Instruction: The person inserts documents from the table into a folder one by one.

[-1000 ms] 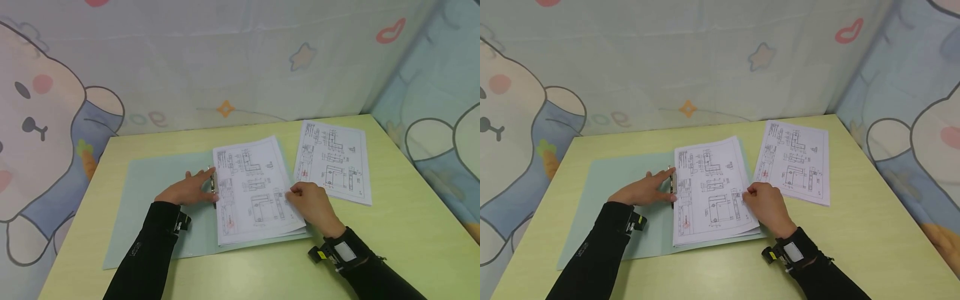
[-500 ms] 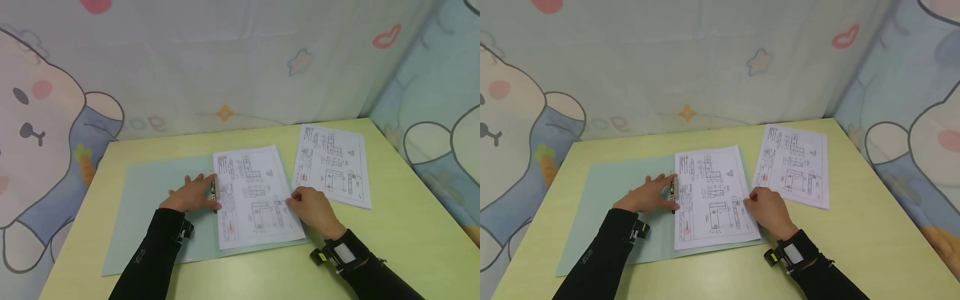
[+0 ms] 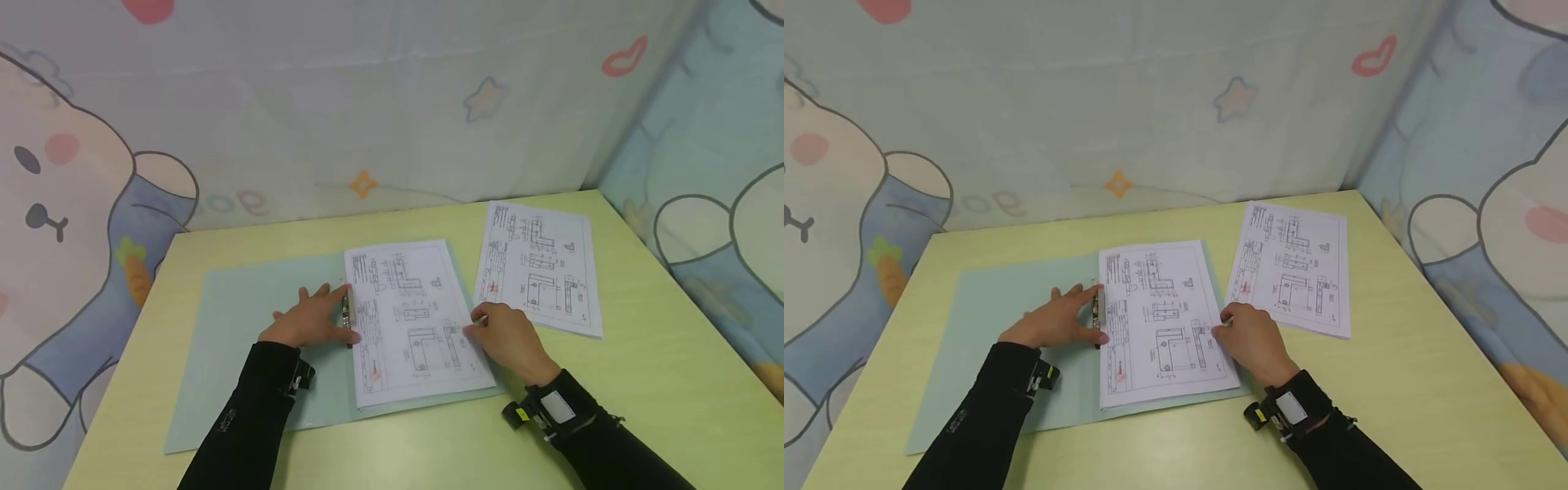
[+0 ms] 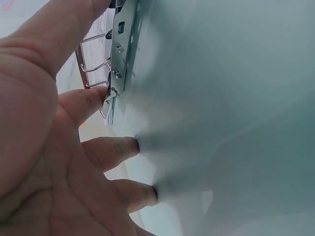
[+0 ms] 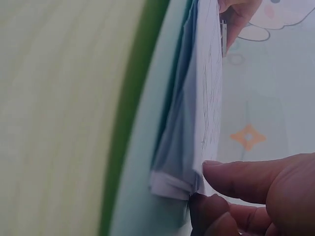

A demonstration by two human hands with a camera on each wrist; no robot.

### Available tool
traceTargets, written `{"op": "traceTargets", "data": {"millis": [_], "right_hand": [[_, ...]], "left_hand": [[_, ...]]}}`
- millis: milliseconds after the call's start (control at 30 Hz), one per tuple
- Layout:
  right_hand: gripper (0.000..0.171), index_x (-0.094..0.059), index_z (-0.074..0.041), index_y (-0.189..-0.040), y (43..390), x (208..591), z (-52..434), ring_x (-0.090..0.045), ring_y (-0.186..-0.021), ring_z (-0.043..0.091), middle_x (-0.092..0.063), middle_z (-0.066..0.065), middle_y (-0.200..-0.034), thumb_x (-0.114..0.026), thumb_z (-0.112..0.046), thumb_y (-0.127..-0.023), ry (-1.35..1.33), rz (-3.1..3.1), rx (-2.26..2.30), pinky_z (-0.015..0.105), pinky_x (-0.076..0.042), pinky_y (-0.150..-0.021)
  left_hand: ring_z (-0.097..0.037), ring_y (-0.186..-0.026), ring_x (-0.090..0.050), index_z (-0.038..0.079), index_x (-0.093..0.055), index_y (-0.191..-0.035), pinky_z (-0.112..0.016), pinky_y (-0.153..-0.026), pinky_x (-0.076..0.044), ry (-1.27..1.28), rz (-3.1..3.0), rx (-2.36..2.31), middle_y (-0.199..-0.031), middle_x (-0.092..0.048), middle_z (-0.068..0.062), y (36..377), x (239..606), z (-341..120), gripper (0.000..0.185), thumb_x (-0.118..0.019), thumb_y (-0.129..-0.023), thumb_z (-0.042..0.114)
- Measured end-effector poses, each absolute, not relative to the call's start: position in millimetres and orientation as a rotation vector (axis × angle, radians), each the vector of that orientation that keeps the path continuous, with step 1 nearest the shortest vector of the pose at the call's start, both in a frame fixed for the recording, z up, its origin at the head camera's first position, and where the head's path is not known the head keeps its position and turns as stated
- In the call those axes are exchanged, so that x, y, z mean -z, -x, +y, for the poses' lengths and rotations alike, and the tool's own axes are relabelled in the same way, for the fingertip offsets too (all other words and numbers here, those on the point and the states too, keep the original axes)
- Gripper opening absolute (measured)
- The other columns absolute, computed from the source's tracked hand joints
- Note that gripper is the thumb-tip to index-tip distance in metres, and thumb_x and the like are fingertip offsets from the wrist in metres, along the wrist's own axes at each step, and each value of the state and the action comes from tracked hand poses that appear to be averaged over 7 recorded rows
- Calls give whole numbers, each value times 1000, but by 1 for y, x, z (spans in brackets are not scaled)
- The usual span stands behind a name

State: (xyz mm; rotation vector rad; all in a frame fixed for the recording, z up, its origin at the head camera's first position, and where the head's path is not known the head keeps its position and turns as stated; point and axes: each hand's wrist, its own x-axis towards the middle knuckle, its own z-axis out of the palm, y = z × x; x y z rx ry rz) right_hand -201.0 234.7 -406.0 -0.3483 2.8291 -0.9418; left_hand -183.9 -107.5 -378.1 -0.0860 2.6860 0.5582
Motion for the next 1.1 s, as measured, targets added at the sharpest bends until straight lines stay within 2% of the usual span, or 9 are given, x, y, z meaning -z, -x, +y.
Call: {"op": "traceTargets", "data": {"millis": [233,533,867,1000,1100], "right_hand": [[23,-74,5,-109,202,408,233,-66,-69,19,-75,12,-89,-70,-12,-95,360,2831,967,31,-52,-61],[27,-74,7,-113,204,408,235,-68,-72,20,-75,16,-95,-67,-13,-95,359,2833,978,32,-54,-61],[26,-75,6,-114,204,405,232,-67,-74,20,-76,15,-97,-67,-13,-97,333,2804,993,31,-54,-63],[29,-75,5,-117,207,404,238,-68,-73,19,-77,15,-99,-67,-16,-100,347,2800,996,30,-54,-62],[33,-74,5,-121,211,401,248,-69,-78,22,-78,17,-106,-66,-21,-102,352,2835,971,32,-55,-67]], "left_hand": [[-56,-159,2,31,-25,-169,-95,-104,-6,92,2697,-551,-177,-13,-16,181,380,-105,107,-86,-84,55],[-56,-159,1,30,-27,-169,-95,-103,-7,91,2703,-531,-177,-13,-15,181,379,-104,106,-85,-84,56],[-57,-159,1,28,-28,-169,-96,-102,-6,92,2717,-518,-177,-13,-16,181,379,-103,106,-85,-84,57],[-58,-158,1,28,-28,-169,-96,-102,-7,94,2722,-516,-177,-14,-17,181,380,-102,106,-85,-84,57],[-58,-158,1,28,-28,-169,-97,-101,-7,104,2723,-512,-177,-13,-17,182,382,-103,105,-84,-85,57]]}}
